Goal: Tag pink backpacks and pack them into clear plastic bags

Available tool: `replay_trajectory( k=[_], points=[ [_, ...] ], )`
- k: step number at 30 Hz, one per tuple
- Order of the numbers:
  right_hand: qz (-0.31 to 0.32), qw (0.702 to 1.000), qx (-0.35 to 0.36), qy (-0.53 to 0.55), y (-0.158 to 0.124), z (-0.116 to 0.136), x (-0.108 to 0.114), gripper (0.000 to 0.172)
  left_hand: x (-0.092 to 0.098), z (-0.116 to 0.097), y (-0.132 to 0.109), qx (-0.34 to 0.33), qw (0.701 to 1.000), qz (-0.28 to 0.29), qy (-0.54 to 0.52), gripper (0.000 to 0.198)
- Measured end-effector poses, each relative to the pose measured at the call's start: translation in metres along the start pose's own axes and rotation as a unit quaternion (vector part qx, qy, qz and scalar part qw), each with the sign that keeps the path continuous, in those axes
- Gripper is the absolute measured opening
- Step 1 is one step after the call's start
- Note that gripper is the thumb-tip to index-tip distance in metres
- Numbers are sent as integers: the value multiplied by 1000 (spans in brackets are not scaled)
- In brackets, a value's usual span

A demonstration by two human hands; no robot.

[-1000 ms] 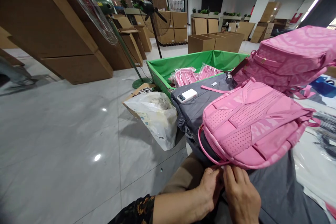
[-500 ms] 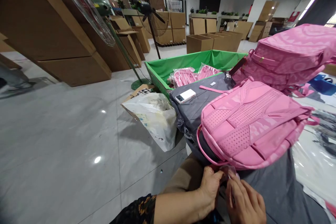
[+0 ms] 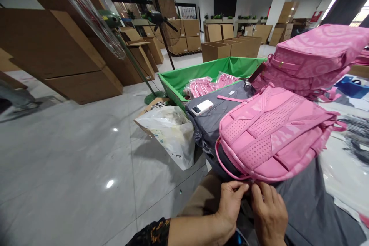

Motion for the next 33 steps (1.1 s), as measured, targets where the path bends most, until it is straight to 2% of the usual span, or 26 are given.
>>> replay_trajectory(
  k=[3, 7, 9, 11, 13, 16, 17, 19, 21, 23, 25, 27, 30, 33],
  points=[
    [16, 999, 46, 2, -4, 2, 1, 27, -2, -6, 2, -8, 999, -2, 33, 37],
    [17, 999, 38, -14, -8, 5, 1, 29, -8, -18, 0, 26, 999, 6, 38, 37],
    [17, 999, 29, -28, -8, 6, 1, 30, -12, -28, -7, 33, 998, 36, 43, 36],
    [8, 999, 26, -34, -8, 5, 1, 28, -14, -40, -18, 28, 994, 90, 57, 34],
    [-6, 1000, 20, -20, -7, 1, 2, 26, -11, -52, -29, -12, 987, 136, 87, 30],
    [-28, 999, -22, 15, -8, -5, 2, 22, 2, -62, -37, -103, 975, 144, 136, 28],
    [-34, 998, -44, 32, -9, -6, 2, 21, 7, -60, -35, -113, 975, 136, 137, 29],
    [-43, 990, -99, 96, -10, -9, 1, 22, 12, -48, -26, -88, 981, 127, 121, 37],
    [-46, 964, -178, 194, -12, -14, -1, 28, 7, -33, -14, -49, 986, 130, 90, 48],
    [-28, 918, -281, 280, -15, -23, -4, 35, -6, -21, -5, -18, 986, 160, 34, 56],
    [19, 861, -382, 334, -21, -34, -11, 41, -23, -13, -1, 30, 976, 209, -46, 62],
    [80, 809, -451, 367, -27, -45, -18, 44, -34, -10, -2, 76, 957, 253, -117, 63],
    [134, 753, -492, 415, -32, -56, -29, 48, -39, -14, -7, 84, 942, 290, -149, 57],
    [137, 734, -496, 443, -32, -60, -35, 51, -35, -18, -12, 68, 948, 289, -118, 58]
  ],
)
Point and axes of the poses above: each hand's wrist, its own y-axis towards the middle knuckle, its own x-axis out of the back of the hand, z = x × y, the point moved 5 cm from there along y, towards the middle knuckle, and after that the axes turned 5 degrees about y, right-handed, at the moved point
